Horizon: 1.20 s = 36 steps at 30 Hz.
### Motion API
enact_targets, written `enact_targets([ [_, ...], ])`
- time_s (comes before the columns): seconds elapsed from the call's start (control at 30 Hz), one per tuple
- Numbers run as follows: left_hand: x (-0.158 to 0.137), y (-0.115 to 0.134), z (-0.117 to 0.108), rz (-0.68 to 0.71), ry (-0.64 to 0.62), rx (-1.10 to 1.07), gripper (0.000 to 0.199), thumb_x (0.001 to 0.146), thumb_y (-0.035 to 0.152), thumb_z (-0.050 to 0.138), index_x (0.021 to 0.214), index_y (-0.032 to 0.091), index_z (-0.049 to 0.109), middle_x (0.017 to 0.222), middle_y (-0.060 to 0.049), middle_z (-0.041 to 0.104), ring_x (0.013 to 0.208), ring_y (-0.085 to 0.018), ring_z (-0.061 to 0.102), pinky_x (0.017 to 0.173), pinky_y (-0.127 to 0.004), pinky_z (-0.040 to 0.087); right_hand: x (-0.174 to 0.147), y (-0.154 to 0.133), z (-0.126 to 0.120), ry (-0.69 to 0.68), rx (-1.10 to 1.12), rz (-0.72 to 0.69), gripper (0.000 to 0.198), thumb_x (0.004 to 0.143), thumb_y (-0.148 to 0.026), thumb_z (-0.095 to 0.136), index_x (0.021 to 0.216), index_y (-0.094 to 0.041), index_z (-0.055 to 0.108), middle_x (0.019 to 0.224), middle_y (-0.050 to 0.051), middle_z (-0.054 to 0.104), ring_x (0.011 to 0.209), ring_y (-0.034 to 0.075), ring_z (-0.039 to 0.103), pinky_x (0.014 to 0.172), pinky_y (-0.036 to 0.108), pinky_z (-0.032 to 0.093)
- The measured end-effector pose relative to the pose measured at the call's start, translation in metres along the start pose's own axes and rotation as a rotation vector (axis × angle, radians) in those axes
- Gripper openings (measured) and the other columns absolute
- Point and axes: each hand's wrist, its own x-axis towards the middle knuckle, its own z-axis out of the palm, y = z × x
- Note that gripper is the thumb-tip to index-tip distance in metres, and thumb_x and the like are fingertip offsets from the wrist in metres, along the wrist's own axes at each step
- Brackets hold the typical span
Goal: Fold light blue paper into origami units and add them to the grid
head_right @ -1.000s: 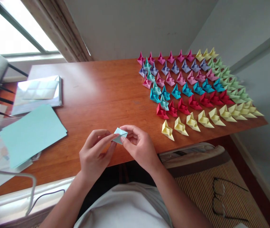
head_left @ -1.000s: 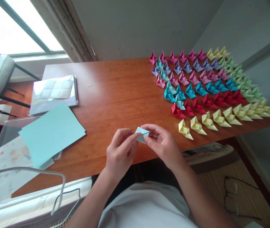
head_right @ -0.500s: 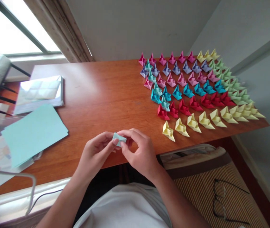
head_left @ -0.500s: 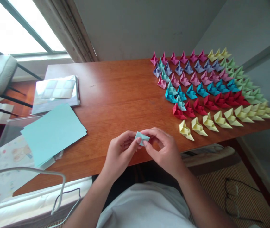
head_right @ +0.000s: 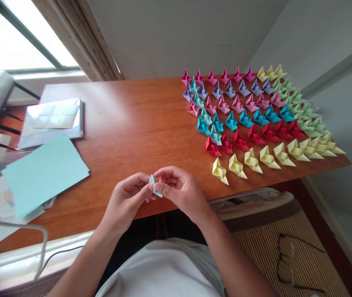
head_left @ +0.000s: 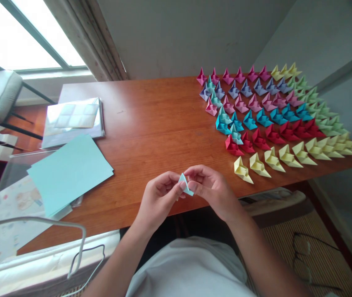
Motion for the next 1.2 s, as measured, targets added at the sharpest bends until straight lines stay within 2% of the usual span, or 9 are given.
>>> enact_targets([
  [0.13,-0.001,-0.001,0.003,0.051,0.022,0.054,0.026,0.081,0.039,0.077,0.080,0.014,0.070,0.070,-0.003,0.069,0.063,-0.012,0.062,0.060,-0.021,0.050,0.000,-0.001,0.006,0.077,-0.137,-0.079,0.021,0.091,-0.042,0.065,0.092,-0.022,0.069,0.089,0.002,0.067,0.085,0.017,0.064,0.076,0.028,0.053],
  [0.27,-0.002,0.001,0.005,0.053,0.023,0.050,0.024,0.083,0.038,0.075,0.079,0.015,0.070,0.069,-0.002,0.070,0.060,-0.012,0.062,0.057,-0.020,0.050,-0.002,-0.006,0.006,0.081,-0.176,-0.132,0.020,0.095,-0.040,0.062,0.091,-0.022,0.069,0.088,0.002,0.066,0.082,0.016,0.063,0.073,0.027,0.050],
  [0.37,0.000,0.002,0.006,0.088,0.070,0.116,0.022,0.084,0.037,0.074,0.077,0.016,0.071,0.068,-0.002,0.070,0.060,-0.012,0.062,0.055,-0.020,0.049,-0.006,-0.012,0.005,0.127,-0.258,-0.186,0.023,0.099,-0.039,0.055,0.092,-0.022,0.070,0.088,0.003,0.066,0.083,0.017,0.062,0.073,0.029,0.050],
  [0.5,0.000,0.001,0.007,0.203,0.141,0.352,0.021,0.085,0.034,0.071,0.075,0.016,0.069,0.068,-0.001,0.069,0.061,-0.013,0.062,0.058,-0.021,0.049,-0.007,-0.015,0.006,0.183,-0.539,-0.357,0.009,0.094,-0.028,0.061,0.093,-0.023,0.069,0.087,0.003,0.066,0.081,0.018,0.061,0.071,0.030,0.049],
  [0.6,-0.001,0.000,0.007,0.301,0.176,0.518,0.017,0.087,0.028,0.069,0.074,0.017,0.067,0.069,-0.001,0.068,0.060,-0.012,0.061,0.059,-0.020,0.049,-0.005,-0.016,0.007,0.201,-0.691,-0.441,0.008,0.093,-0.021,0.059,0.089,-0.023,0.066,0.083,0.003,0.065,0.078,0.017,0.060,0.071,0.030,0.048],
  [0.8,-0.002,-0.007,0.007,0.479,0.197,0.721,0.012,0.089,0.016,0.061,0.078,0.018,0.065,0.067,0.001,0.065,0.058,-0.009,0.060,0.057,-0.017,0.045,0.000,-0.018,0.008,0.186,-0.890,-0.495,0.012,0.089,-0.013,0.056,0.082,-0.022,0.061,0.079,0.003,0.063,0.076,0.018,0.059,0.072,0.031,0.047],
  [0.97,-0.003,-0.017,0.014,0.618,0.262,0.912,0.016,0.088,0.009,0.057,0.086,0.018,0.070,0.071,0.000,0.069,0.062,-0.011,0.062,0.060,-0.020,0.044,0.001,-0.013,0.017,0.349,-0.959,-0.477,0.017,0.081,-0.009,0.058,0.070,-0.021,0.055,0.071,0.000,0.058,0.071,0.017,0.056,0.068,0.030,0.044],
  [1.07,0.000,-0.019,0.014,0.582,0.281,0.867,0.014,0.088,0.011,0.059,0.086,0.018,0.070,0.072,-0.001,0.070,0.062,-0.012,0.063,0.060,-0.020,0.045,0.001,-0.011,0.015,0.354,-0.901,-0.465,0.015,0.084,-0.011,0.059,0.073,-0.020,0.059,0.074,0.001,0.060,0.072,0.016,0.057,0.069,0.029,0.045],
  [1.2,0.006,-0.013,0.007,0.325,0.246,0.464,0.012,0.088,0.025,0.067,0.080,0.017,0.069,0.070,-0.001,0.071,0.060,-0.012,0.067,0.057,-0.019,0.051,0.003,-0.010,-0.001,0.177,-0.569,-0.341,0.013,0.094,-0.025,0.060,0.084,-0.021,0.067,0.082,0.001,0.066,0.078,0.015,0.061,0.071,0.027,0.048],
])
